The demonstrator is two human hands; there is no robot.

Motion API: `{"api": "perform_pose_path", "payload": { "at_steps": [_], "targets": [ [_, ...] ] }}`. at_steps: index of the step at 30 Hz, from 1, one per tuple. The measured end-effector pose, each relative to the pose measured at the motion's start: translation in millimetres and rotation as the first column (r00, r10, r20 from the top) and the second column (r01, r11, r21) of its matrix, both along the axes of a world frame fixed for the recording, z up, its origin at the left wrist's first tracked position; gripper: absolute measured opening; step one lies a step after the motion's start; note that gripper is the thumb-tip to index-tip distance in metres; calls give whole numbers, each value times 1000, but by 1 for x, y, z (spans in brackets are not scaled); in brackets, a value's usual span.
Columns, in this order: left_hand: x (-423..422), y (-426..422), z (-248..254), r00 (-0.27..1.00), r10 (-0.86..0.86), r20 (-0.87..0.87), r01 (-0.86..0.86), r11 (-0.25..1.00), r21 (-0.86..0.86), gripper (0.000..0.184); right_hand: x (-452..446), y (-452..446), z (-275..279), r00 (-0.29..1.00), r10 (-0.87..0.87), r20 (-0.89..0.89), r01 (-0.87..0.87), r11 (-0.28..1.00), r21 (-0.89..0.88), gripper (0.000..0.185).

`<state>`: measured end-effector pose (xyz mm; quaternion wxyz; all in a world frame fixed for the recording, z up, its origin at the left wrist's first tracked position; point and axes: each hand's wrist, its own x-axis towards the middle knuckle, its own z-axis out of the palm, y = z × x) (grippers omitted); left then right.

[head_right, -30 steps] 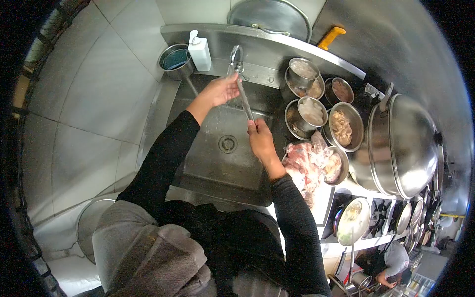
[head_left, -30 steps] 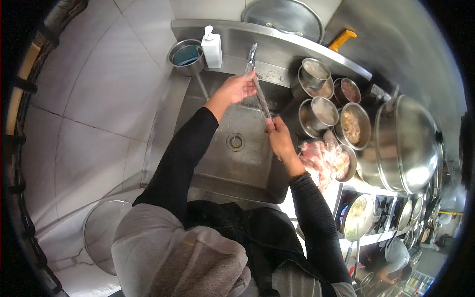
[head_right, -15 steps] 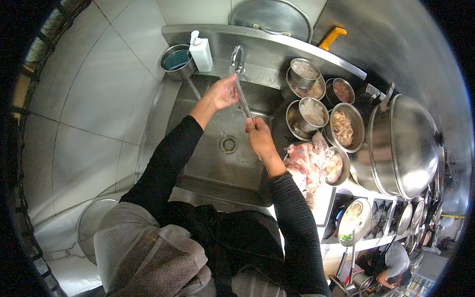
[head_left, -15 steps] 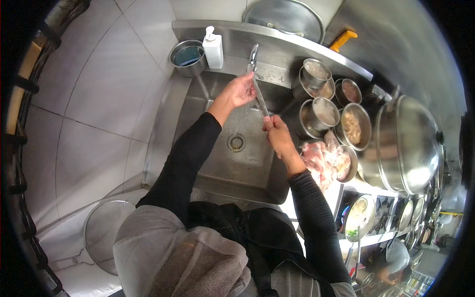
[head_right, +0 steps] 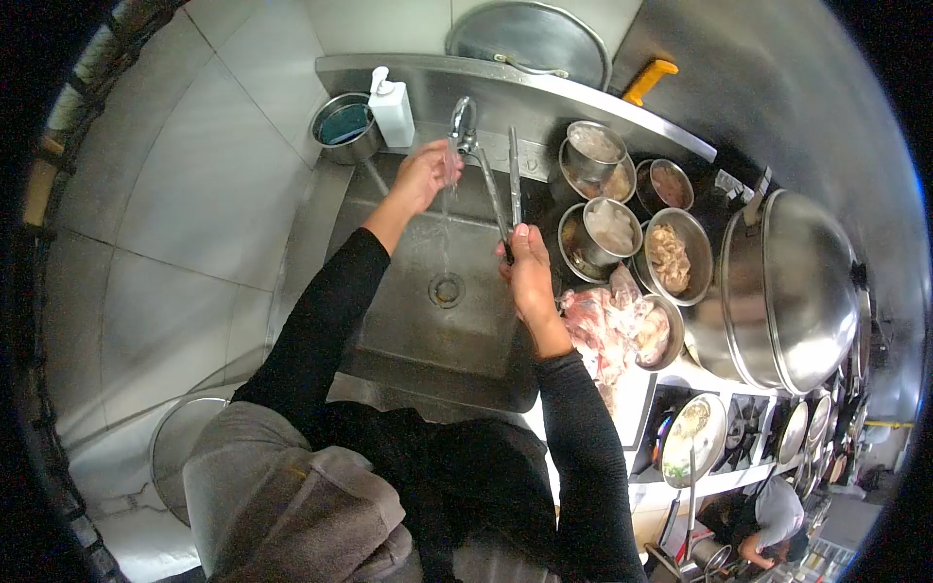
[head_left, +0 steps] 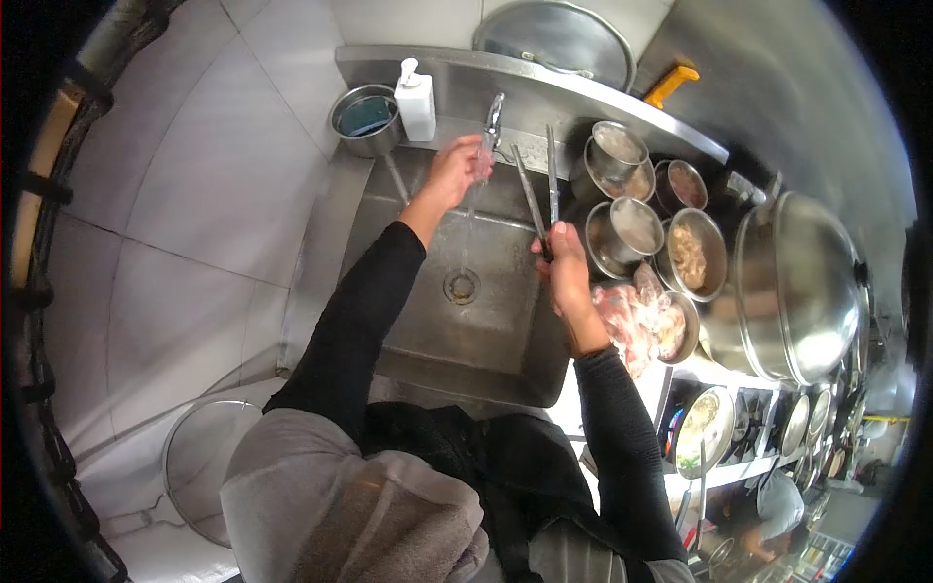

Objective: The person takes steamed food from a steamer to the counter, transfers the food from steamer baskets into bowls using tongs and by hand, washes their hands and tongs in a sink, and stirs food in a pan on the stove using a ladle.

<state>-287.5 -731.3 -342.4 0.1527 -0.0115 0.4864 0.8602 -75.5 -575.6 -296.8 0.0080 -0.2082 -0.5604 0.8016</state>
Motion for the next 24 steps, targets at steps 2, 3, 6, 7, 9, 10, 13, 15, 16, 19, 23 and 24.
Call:
{"api": "perform_pose_path", "payload": {
  "at_steps": [2,3,6,7,9,10,13,15,16,19,23,24],
  "targets": [
    [-2,0,13,928,-331,170,312,941,132,25,0,-1,2,997,30,-69,-17,984,180,31],
    [-1,5,18,919,-371,133,350,924,154,30,2,-2,4,995,57,-87,-37,976,217,30],
    [-3,13,15,920,-386,-67,384,923,-33,31,2,0,-3,992,87,-96,-59,963,263,30],
    [-6,16,13,921,-385,-66,383,923,-31,31,2,2,-8,992,88,-94,-60,963,264,30],
    [-6,20,20,945,-328,-2,320,924,-211,30,4,3,-14,983,134,-123,-37,808,588,32],
    [-5,21,23,944,-329,0,322,923,-211,30,5,3,-17,984,133,-122,-37,808,588,32],
    [-11,28,23,944,-327,48,330,927,-179,28,7,-3,-16,969,151,-194,74,572,817,31],
    [-19,30,7,918,-380,111,381,925,13,27,12,-8,-10,976,153,-158,83,409,909,25],
    [-21,31,0,916,-385,113,386,922,14,27,15,-9,-7,977,147,-156,84,409,909,25],
    [-20,27,-5,892,-420,169,417,907,57,26,18,-11,-4,992,119,-47,-3,390,921,23],
    [-6,25,9,897,-399,189,384,916,113,28,16,-9,-6,989,123,-77,18,418,908,23],
    [-7,25,7,906,-386,175,371,922,109,30,15,-10,-5,987,130,-90,27,422,906,23]
  ]
}}
